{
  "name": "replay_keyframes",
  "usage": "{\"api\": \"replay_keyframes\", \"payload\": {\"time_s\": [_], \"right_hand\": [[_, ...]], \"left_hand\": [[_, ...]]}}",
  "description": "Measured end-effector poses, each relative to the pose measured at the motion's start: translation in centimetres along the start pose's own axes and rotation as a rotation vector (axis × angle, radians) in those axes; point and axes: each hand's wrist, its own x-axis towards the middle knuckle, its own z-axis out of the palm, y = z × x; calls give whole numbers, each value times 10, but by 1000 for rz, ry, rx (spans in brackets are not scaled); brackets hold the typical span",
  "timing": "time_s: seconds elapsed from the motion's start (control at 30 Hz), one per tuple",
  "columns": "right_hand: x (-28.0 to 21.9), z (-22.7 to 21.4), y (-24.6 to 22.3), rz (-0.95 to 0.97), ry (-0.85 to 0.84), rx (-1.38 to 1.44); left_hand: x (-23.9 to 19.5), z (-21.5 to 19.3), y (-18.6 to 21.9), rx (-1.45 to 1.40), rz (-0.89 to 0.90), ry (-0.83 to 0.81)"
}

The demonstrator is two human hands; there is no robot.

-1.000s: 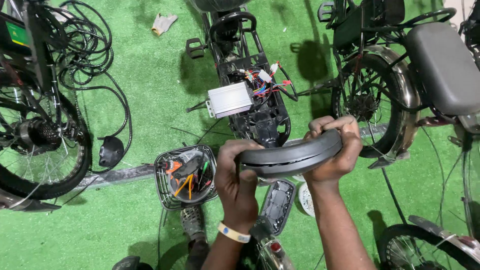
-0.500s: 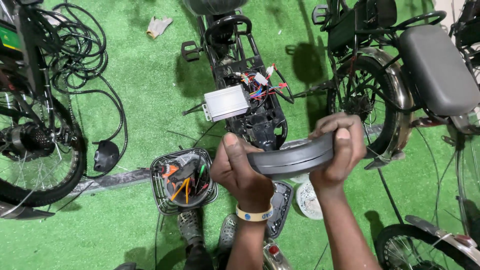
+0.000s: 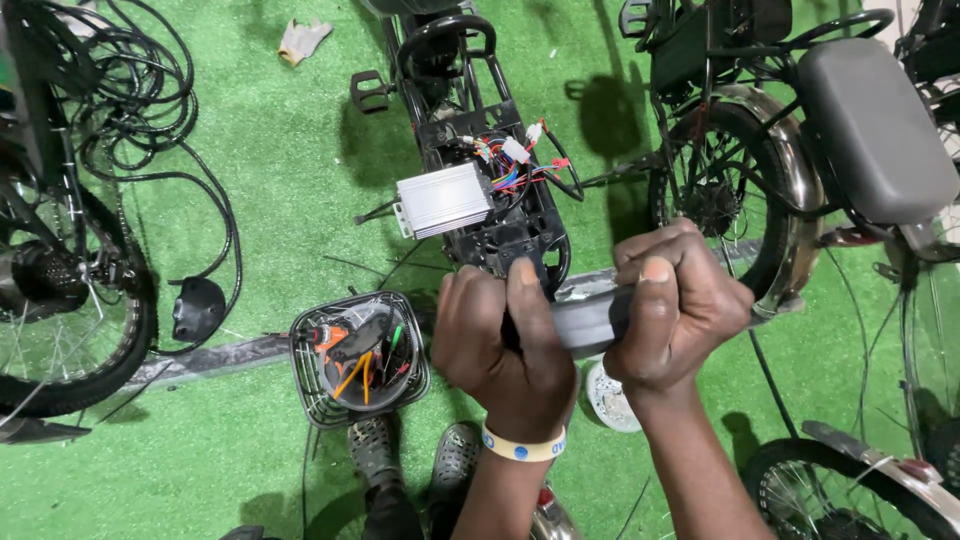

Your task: The person handles a black bicycle seat, repeatedly opening and closing its lid to check the fit. They then move between several partially assembled electric bicycles on a green floor, picking up and inspecting the seats before placing them back into a basket or onto the bike frames.

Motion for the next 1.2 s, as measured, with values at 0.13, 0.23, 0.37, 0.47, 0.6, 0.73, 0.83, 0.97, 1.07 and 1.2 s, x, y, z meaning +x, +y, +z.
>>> {"api": "replay_keyframes", "payload": {"time_s": [0.13,0.23,0.37,0.47,0.6,0.73,0.83,0.97,1.07,1.2], "right_hand": [[-2,1,3,6,6,-25],[-10,-3,6,25,38,-37],[-19,0,29,198,144,138],[-25,-6,34,271,175,188],[-19,-1,22,292,195,191],[-17,2,19,284,202,215],[-23,4,16,408,256,293],[-26,10,15,794,439,652],[-27,12,17,853,462,766],[-32,9,27,864,486,841]], "left_hand": [[6,1,0,0,-39,-16],[2,-5,2,-27,-135,-6],[0,-7,-13,-313,-477,18],[-4,-7,-19,-403,-602,69],[4,-8,-20,-418,-707,31],[1,-9,-25,-509,-749,29],[-17,-8,-27,-405,-712,99],[-27,1,-26,-859,-1141,363],[-24,-1,-34,-982,-1237,339],[-25,0,-41,-1034,-1249,292]]}}
